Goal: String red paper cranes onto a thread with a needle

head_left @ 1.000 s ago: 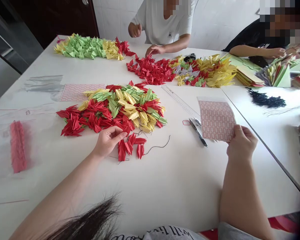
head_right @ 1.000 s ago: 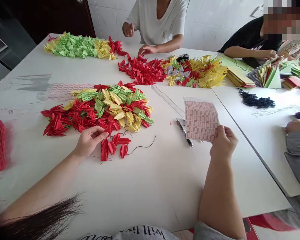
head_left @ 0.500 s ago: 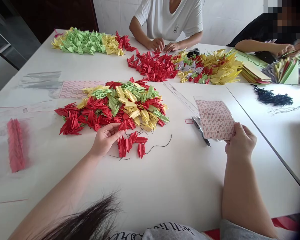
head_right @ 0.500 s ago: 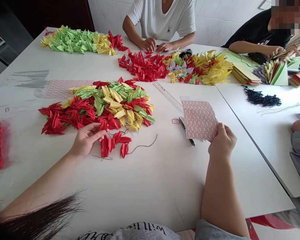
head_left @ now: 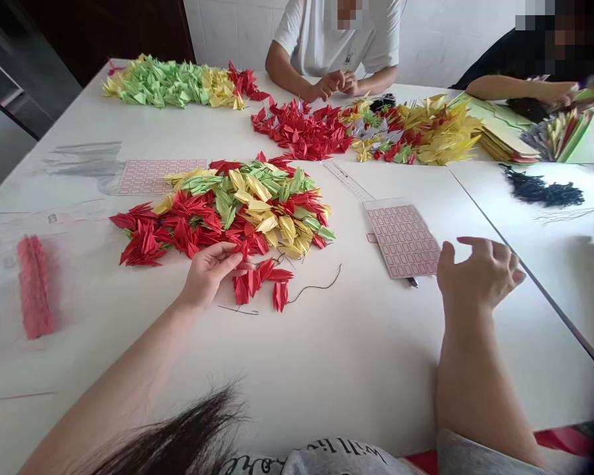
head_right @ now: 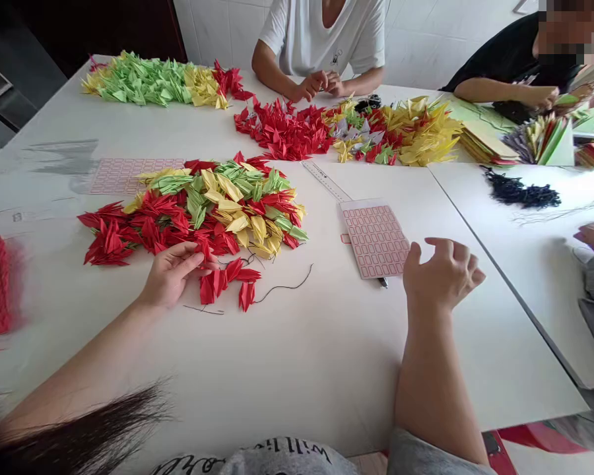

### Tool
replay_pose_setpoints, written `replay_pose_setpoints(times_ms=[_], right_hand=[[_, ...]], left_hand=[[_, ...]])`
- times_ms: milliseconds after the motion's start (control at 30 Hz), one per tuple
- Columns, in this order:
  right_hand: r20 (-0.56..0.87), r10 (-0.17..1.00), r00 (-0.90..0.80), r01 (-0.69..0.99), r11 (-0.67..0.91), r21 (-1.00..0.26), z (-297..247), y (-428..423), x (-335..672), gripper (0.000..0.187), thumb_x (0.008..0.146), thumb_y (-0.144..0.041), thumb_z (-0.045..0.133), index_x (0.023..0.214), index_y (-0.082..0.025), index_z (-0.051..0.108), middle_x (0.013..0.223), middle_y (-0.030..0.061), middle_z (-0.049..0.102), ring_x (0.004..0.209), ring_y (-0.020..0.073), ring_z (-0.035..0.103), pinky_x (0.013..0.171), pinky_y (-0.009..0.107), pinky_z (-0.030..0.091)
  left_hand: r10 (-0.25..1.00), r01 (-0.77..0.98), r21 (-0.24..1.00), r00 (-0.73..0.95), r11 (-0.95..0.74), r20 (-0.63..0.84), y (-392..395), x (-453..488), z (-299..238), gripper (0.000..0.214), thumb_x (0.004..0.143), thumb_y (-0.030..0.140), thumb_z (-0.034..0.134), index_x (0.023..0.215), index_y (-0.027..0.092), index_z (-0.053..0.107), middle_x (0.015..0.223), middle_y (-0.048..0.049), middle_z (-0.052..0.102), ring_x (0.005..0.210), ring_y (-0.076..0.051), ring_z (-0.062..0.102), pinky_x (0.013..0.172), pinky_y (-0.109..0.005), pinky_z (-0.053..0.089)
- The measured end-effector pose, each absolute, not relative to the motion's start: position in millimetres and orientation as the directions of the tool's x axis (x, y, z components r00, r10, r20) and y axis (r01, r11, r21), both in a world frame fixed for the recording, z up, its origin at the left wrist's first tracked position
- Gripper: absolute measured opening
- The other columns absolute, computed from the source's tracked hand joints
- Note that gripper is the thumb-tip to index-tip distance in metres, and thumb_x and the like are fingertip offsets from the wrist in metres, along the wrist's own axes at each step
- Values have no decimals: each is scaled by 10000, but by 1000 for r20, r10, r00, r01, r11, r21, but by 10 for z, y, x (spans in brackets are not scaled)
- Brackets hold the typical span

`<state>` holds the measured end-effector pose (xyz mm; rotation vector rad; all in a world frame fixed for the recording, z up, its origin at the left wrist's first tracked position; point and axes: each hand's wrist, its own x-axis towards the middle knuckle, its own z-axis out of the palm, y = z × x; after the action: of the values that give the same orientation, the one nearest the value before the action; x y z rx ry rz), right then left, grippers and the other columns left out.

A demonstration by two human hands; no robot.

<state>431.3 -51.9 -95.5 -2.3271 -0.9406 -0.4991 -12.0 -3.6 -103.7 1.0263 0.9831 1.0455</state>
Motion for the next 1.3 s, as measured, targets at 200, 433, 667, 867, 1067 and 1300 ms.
replay_pose_setpoints(times_ms=[200, 433, 667, 867, 1067, 1300], right_hand=[[801, 599, 4, 999, 38, -34, -946, -387, 3653, 57, 891, -255, 635, 866, -219, 672, 1008, 118, 751, 928, 286, 654, 817, 429, 455], [450, 789, -418, 678, 601, -424, -623, -245, 2189, 151, 1014, -328, 534, 1017, -194, 602, 996, 94, 686, 889, 198, 648, 784, 327, 504], [246, 861, -445, 465, 457, -758, -800, -118, 1754, 492, 985, -560, 514, 664, -214, 375, 587, -30, 459, 533, 100, 395, 506, 242, 307], [354, 844, -404, 372, 505, -779, -972, -138, 1791, 345, 992, -360, 498, 706, -226, 360, 637, -26, 443, 568, 114, 374, 534, 249, 332], [420, 852, -314, 381, 518, -766, -1034, -160, 1807, 272, 973, -281, 510, 735, -227, 389, 651, -20, 461, 572, 121, 388, 534, 257, 341], [404, 820, -405, 374, 552, -745, -1048, -165, 1801, 389, 1014, -427, 488, 703, -225, 372, 612, -26, 417, 552, 123, 374, 518, 269, 313]], left_hand=[[962, -152, 972, 234, 178, -139, -49, -103, -1032, 373, 737, 492, 833, 811, 140, 731, 790, -76, 772, 692, -188, 745, 622, -259, 614], [955, -91, 986, 277, 139, -109, -66, -109, -1025, 371, 742, 509, 824, 794, 147, 757, 749, -65, 760, 636, -165, 711, 592, -248, 575], [936, -95, 995, 350, -8, 41, -76, -121, -994, 403, 787, 538, 774, 672, 154, 726, 617, -32, 689, 595, -139, 645, 566, -235, 513], [916, -95, 993, 399, 76, -32, -103, -114, -999, 447, 851, 574, 695, 734, 143, 691, 674, -37, 697, 590, -158, 700, 541, -235, 545], [922, -129, 992, 382, -10, 58, -100, -70, -1062, 380, 686, 437, 880, 888, 138, 759, 844, -71, 761, 727, -185, 728, 685, -285, 615], [899, 27, 986, 415, -165, 139, -106, -77, -1045, 370, 827, 489, 759, 722, 134, 741, 601, -36, 673, 545, -124, 611, 511, -222, 492]])
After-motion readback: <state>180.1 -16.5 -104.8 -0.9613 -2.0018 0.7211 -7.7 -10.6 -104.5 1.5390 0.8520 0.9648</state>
